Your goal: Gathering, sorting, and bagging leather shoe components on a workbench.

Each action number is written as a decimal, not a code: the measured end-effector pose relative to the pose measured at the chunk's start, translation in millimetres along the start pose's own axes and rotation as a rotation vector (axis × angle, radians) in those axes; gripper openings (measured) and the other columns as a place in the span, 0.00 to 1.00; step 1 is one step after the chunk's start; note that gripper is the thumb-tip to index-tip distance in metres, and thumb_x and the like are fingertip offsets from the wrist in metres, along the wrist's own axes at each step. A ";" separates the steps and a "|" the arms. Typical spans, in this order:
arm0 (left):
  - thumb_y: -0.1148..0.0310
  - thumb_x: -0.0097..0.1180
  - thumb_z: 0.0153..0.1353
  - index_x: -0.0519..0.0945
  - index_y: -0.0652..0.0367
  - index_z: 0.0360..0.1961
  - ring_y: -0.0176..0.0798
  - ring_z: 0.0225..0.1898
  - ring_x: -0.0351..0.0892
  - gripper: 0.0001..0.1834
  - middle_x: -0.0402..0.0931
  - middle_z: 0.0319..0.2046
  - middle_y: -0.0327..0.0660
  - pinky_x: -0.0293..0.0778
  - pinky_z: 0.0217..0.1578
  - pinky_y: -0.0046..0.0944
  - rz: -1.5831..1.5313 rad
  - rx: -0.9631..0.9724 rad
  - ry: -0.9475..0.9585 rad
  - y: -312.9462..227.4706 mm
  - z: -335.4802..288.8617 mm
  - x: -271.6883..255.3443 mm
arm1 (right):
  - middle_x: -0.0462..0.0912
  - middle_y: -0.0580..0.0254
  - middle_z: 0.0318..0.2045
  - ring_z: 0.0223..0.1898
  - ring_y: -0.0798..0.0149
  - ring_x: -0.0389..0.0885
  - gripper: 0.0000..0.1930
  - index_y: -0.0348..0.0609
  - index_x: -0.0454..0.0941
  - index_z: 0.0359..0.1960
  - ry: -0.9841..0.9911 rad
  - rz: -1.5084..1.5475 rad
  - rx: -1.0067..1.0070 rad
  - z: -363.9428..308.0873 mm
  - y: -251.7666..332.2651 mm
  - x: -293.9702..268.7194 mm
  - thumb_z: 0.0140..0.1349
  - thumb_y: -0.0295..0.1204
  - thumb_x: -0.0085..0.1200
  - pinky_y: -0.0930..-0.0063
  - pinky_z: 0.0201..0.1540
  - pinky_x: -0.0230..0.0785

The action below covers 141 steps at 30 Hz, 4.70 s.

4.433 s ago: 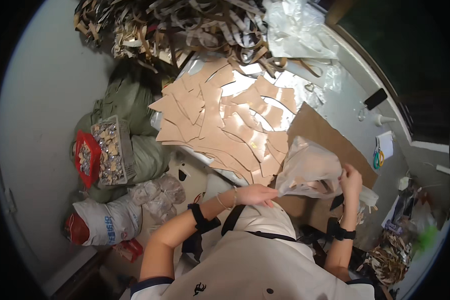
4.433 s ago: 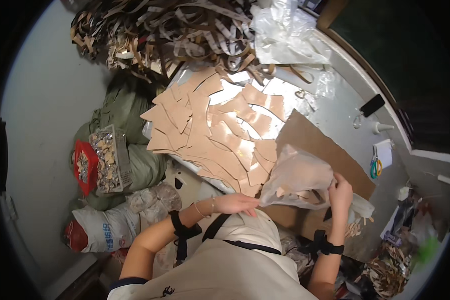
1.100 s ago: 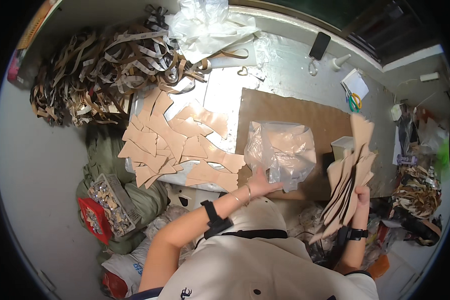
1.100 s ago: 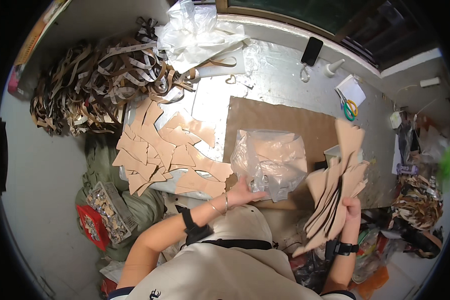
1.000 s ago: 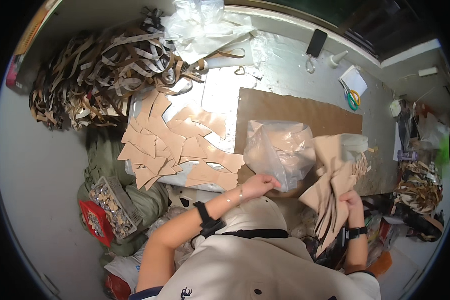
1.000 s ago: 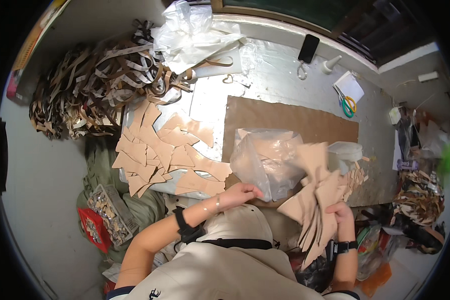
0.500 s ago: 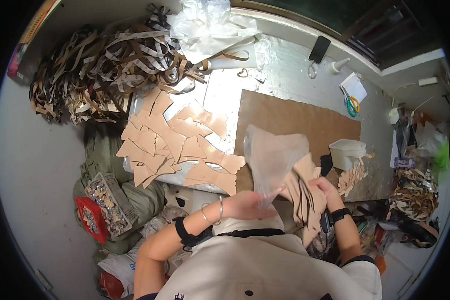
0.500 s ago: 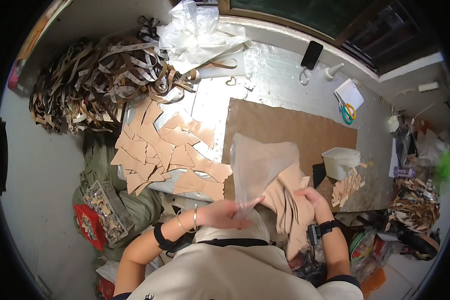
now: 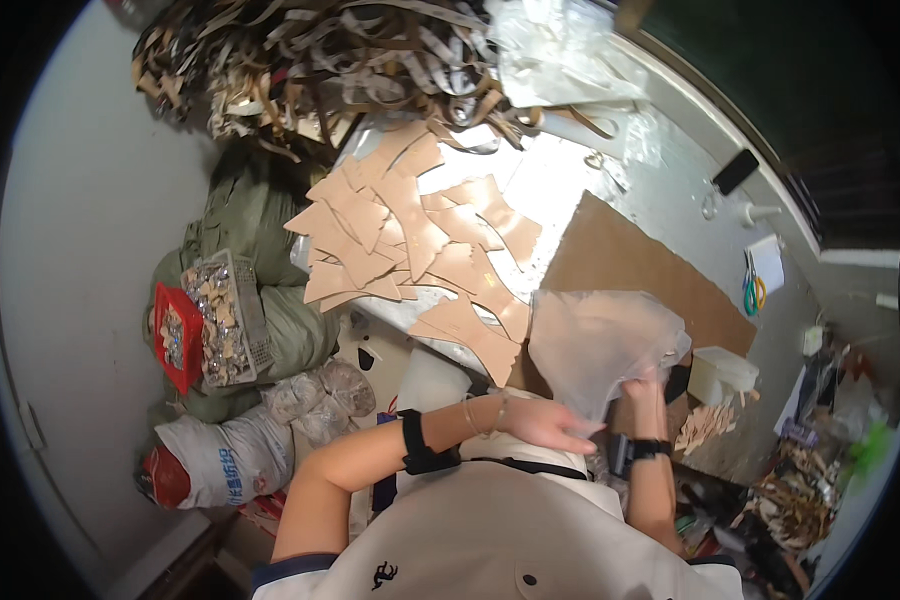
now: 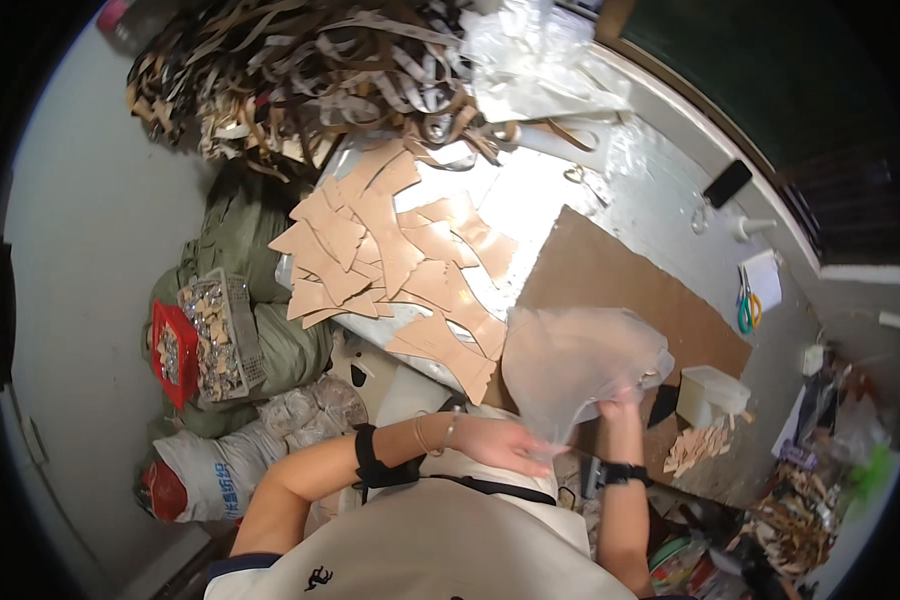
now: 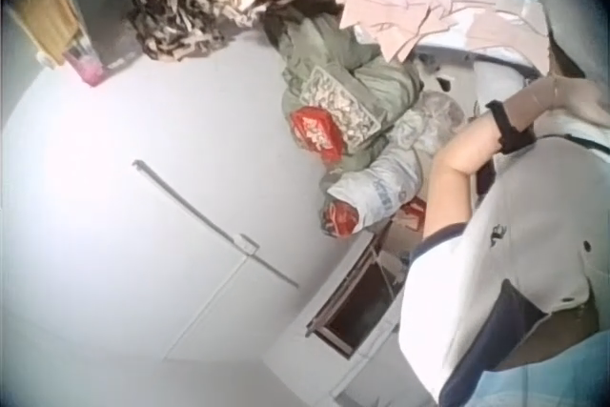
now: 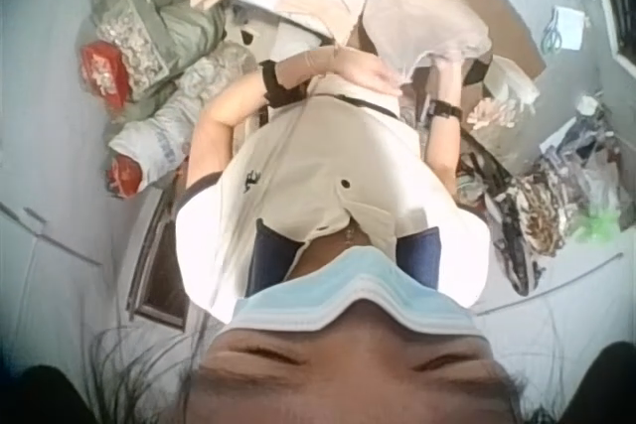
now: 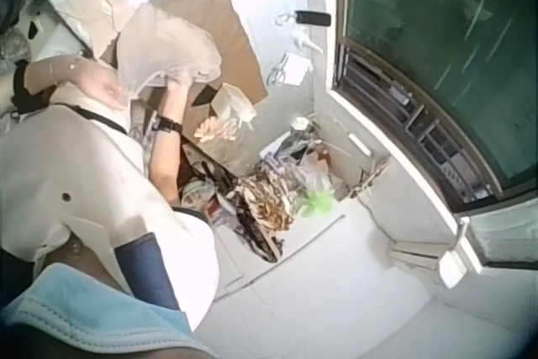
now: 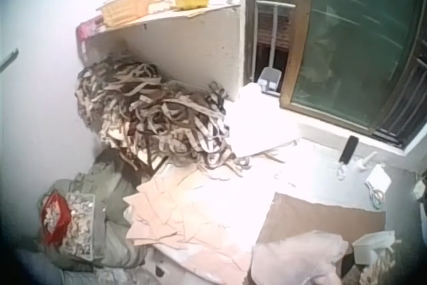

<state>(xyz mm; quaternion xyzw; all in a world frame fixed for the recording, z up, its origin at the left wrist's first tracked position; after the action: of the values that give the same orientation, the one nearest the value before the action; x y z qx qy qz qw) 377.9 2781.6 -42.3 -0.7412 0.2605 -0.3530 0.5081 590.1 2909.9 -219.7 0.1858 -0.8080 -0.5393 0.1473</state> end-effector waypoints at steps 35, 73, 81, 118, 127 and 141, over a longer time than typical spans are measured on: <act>0.68 0.53 0.63 0.66 0.67 0.59 0.40 0.56 0.67 0.25 0.66 0.56 0.43 0.66 0.54 0.40 -1.138 0.446 -2.248 308.6 -319.7 -169.9 | 0.78 0.51 0.33 0.36 0.53 0.78 0.14 0.42 0.73 0.42 0.782 -1.108 0.140 136.1 100.4 301.2 0.53 0.29 0.57 0.63 0.40 0.69; 0.80 0.69 0.44 0.61 0.65 0.55 0.36 0.49 0.73 0.38 0.72 0.50 0.43 0.72 0.50 0.35 -0.913 0.223 -1.996 278.4 -307.3 -193.9 | 0.79 0.43 0.38 0.43 0.42 0.76 0.31 0.35 0.68 0.44 0.880 -1.597 -0.069 320.7 75.7 512.4 0.38 0.36 0.68 0.59 0.47 0.70; 0.82 0.67 0.44 0.61 0.64 0.55 0.37 0.50 0.73 0.37 0.72 0.49 0.44 0.71 0.51 0.36 -0.807 0.091 -2.001 261.2 -287.5 -121.5 | 0.81 0.51 0.37 0.34 0.54 0.81 0.23 0.32 0.71 0.46 0.424 -0.946 0.037 260.6 104.4 384.6 0.49 0.27 0.62 0.68 0.38 0.73; 0.78 0.56 0.58 0.54 0.60 0.61 0.41 0.55 0.70 0.33 0.66 0.55 0.46 0.70 0.54 0.38 -0.695 0.569 -1.375 3.6 -129.7 -150.5 | 0.75 0.57 0.52 0.49 0.65 0.75 0.25 0.33 0.65 0.58 0.254 0.234 0.236 43.7 137.3 185.2 0.66 0.39 0.49 0.71 0.52 0.69; 0.78 0.53 0.58 0.53 0.59 0.65 0.43 0.59 0.66 0.35 0.63 0.59 0.44 0.67 0.58 0.41 -0.808 0.621 -1.181 -23.0 -152.6 -142.3 | 0.75 0.57 0.53 0.53 0.62 0.75 0.25 0.35 0.65 0.58 0.539 0.557 0.223 21.9 159.4 181.6 0.63 0.35 0.55 0.68 0.55 0.68; 0.74 0.58 0.57 0.55 0.63 0.64 0.43 0.58 0.68 0.36 0.66 0.57 0.46 0.65 0.58 0.38 -0.437 0.227 -1.004 -55.1 -101.3 -106.5 | 0.73 0.54 0.55 0.56 0.59 0.73 0.37 0.36 0.62 0.61 0.730 0.978 0.237 -0.7 164.1 177.8 0.54 0.43 0.62 0.64 0.58 0.68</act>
<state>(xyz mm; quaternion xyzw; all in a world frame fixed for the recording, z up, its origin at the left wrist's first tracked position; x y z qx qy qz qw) 234.2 2822.5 5.5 -0.7956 -0.2130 -0.0796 0.5615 409.4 2885.0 -60.7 -0.0184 -0.7514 -0.2178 0.6226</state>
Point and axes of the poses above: each hand's wrist, its own z-axis towards the middle knuckle, its own x-axis out of the palm, y = z × x, the point moved 7 cm from there along z, towards the middle knuckle
